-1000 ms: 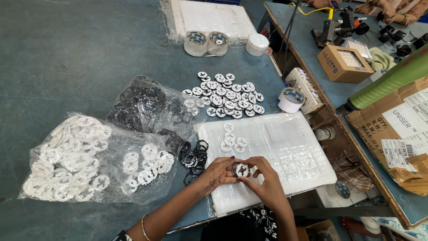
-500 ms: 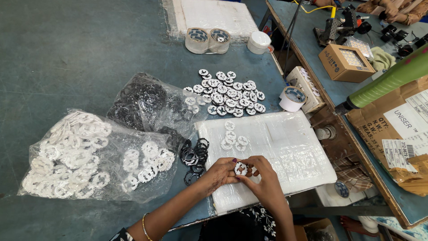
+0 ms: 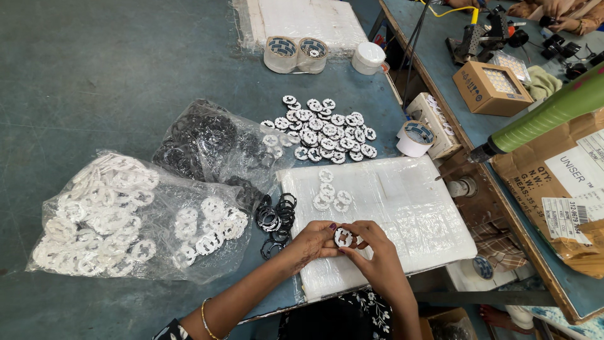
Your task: The person repeatedly picks a white plastic component and a black ring from a table, fits the ring onto the component, and places the assembled pair on a foam pad. The person continues this cycle, building a small pile of assembled units.
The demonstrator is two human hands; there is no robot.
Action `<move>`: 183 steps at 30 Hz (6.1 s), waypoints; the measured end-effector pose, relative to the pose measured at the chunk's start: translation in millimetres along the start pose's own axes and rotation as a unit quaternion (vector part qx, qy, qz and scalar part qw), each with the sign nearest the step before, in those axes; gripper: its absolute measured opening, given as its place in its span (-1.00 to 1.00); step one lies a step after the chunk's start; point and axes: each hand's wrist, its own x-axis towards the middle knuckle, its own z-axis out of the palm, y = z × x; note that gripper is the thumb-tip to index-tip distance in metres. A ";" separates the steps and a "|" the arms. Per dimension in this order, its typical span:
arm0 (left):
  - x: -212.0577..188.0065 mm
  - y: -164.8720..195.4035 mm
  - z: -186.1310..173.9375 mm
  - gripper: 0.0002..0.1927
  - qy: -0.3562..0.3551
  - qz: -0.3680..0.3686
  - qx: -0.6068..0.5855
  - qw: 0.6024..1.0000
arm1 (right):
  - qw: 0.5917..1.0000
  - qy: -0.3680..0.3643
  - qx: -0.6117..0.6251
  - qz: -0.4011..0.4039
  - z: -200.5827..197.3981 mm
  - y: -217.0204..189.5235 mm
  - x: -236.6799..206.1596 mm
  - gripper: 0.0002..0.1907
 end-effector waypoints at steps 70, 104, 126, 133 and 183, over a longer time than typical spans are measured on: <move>-1.4 -23.0 -21.0 -0.59 0.023 -0.006 0.093 0.995 | 0.996 -0.036 0.026 0.073 19.8 13.8 -11.5 -0.51; -31.2 20.2 51.9 -0.85 0.164 0.179 0.519 0.819 | 0.985 0.130 0.110 0.041 51.4 50.4 -10.7 -0.80; -22.9 27.0 75.5 -0.91 0.216 0.172 0.533 0.800 | 0.989 0.091 0.116 0.028 29.2 42.4 -16.5 -0.87; -19.2 19.6 78.1 -0.92 0.225 0.200 0.523 0.798 | 0.977 0.111 0.165 0.079 34.4 46.9 -15.8 -0.89; -43.4 -0.3 75.3 -0.77 -0.078 0.055 0.542 0.835 | 0.990 -0.138 0.026 0.009 66.4 21.2 103.6 -0.80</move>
